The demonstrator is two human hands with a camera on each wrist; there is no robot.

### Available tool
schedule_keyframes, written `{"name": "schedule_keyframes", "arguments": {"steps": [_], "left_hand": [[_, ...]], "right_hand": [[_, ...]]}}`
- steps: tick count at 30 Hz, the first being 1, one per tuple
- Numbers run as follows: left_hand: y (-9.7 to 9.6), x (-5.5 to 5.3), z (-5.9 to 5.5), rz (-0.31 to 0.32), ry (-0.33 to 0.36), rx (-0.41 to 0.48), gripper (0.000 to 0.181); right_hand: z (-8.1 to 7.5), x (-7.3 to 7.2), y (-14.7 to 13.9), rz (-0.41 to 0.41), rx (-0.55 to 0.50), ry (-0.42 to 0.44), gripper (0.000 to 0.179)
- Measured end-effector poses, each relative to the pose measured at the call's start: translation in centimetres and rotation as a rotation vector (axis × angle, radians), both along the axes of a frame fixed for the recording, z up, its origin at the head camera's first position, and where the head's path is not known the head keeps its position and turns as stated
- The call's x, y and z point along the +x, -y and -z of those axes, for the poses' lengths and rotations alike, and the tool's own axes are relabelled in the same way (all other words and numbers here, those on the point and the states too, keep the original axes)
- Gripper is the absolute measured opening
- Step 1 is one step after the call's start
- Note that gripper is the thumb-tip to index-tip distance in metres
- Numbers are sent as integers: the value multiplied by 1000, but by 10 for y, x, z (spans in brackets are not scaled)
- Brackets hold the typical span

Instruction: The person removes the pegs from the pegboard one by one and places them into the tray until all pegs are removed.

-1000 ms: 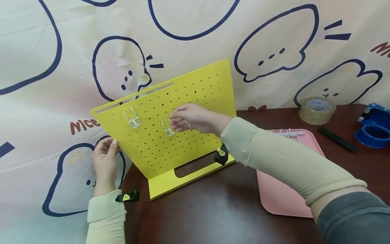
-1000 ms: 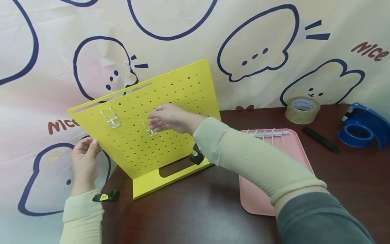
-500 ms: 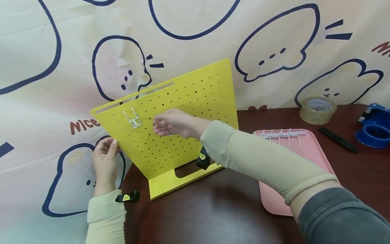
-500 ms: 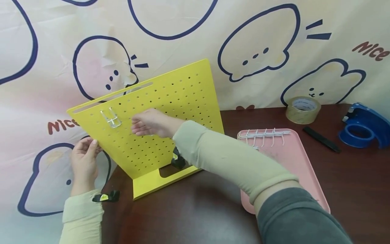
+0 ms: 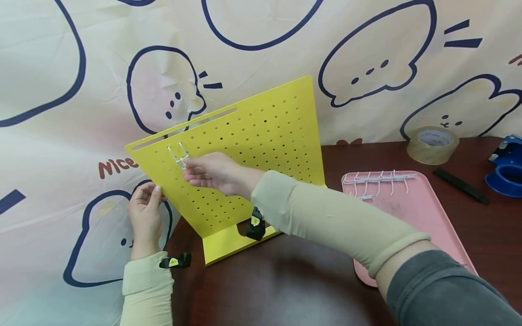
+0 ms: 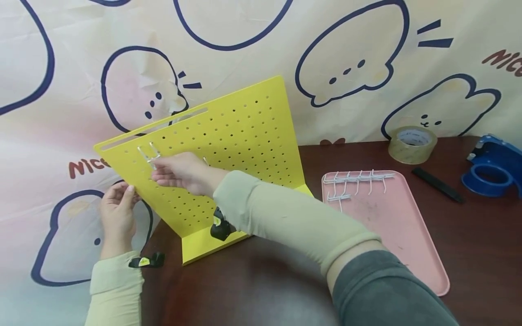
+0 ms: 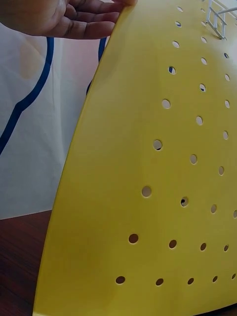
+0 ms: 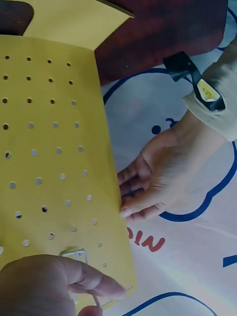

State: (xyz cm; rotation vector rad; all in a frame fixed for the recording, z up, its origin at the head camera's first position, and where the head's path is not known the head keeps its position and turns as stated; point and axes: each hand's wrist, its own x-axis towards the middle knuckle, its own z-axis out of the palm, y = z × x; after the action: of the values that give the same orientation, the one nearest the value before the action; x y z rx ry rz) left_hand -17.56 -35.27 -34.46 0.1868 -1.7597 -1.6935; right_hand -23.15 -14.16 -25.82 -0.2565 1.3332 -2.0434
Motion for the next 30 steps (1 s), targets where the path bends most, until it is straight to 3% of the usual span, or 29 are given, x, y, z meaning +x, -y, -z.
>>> {"name": "schedule_keyframes", "arguments": {"steps": [10, 14, 18, 24, 30], "left_hand": [[0, 1, -1, -13, 16, -46, 10], [0, 2, 0, -23, 33, -68, 8], [0, 2, 3, -20, 30, -87, 9], [1, 1, 3, -4, 19, -79, 7], [3, 2, 3, -6, 30, -64, 4]], "right_hand": [[-4, 7, 15, 114, -15, 64, 9], [-5, 14, 21, 155, -23, 40, 7], [-3, 21, 19, 134, 4, 5, 7], [0, 21, -2, 88, 20, -68, 8], [4, 4, -44, 154, 16, -149, 16]]}}
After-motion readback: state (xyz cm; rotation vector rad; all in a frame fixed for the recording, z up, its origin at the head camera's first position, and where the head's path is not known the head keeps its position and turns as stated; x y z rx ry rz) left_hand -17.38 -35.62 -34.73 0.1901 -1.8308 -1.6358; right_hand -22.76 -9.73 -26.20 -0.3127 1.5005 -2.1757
